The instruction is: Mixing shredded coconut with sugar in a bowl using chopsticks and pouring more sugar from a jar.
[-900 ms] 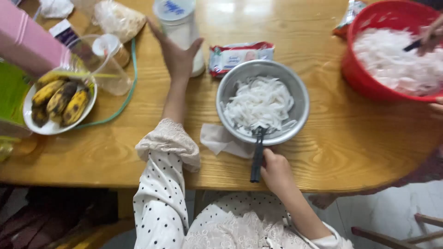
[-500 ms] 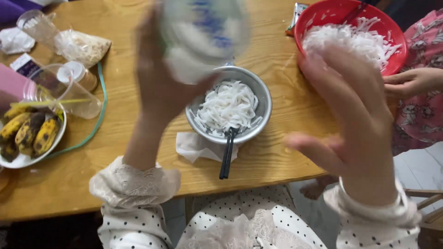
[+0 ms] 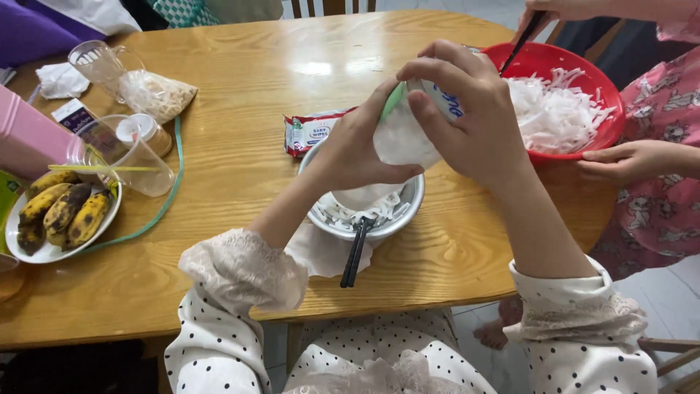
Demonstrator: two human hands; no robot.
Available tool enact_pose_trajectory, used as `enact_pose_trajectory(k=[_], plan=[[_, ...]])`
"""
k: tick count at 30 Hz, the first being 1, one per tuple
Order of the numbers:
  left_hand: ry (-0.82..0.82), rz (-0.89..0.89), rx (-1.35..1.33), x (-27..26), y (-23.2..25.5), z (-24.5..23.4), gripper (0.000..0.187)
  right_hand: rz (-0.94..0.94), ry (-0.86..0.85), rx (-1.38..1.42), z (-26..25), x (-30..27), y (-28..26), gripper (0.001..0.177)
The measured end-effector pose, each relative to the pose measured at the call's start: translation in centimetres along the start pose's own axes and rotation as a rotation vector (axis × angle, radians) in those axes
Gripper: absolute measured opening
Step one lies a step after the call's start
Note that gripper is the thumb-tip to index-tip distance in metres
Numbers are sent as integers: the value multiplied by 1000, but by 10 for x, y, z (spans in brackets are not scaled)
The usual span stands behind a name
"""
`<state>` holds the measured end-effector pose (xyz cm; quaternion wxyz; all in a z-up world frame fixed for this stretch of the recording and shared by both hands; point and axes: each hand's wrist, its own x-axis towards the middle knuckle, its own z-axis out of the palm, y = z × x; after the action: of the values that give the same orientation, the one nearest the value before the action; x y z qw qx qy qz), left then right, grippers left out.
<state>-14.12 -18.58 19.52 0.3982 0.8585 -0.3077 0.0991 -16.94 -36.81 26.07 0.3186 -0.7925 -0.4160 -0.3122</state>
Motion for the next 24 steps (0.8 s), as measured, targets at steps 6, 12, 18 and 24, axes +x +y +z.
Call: enact_pose_trajectory(k=[6,12,18,24], plan=[[-505,18,-878,16,-65,10,83,-21,-224,335,-5,3,28,25],[-447,13,-741,19,-48,-16,83,72,-342,682,-5,6,51,54],[272,159,514,7,-31,15,116,311,-100,-3,39,12,65,58],[48,-14,161,3,-27,-12,112,257,92,202,53,8,69,23]])
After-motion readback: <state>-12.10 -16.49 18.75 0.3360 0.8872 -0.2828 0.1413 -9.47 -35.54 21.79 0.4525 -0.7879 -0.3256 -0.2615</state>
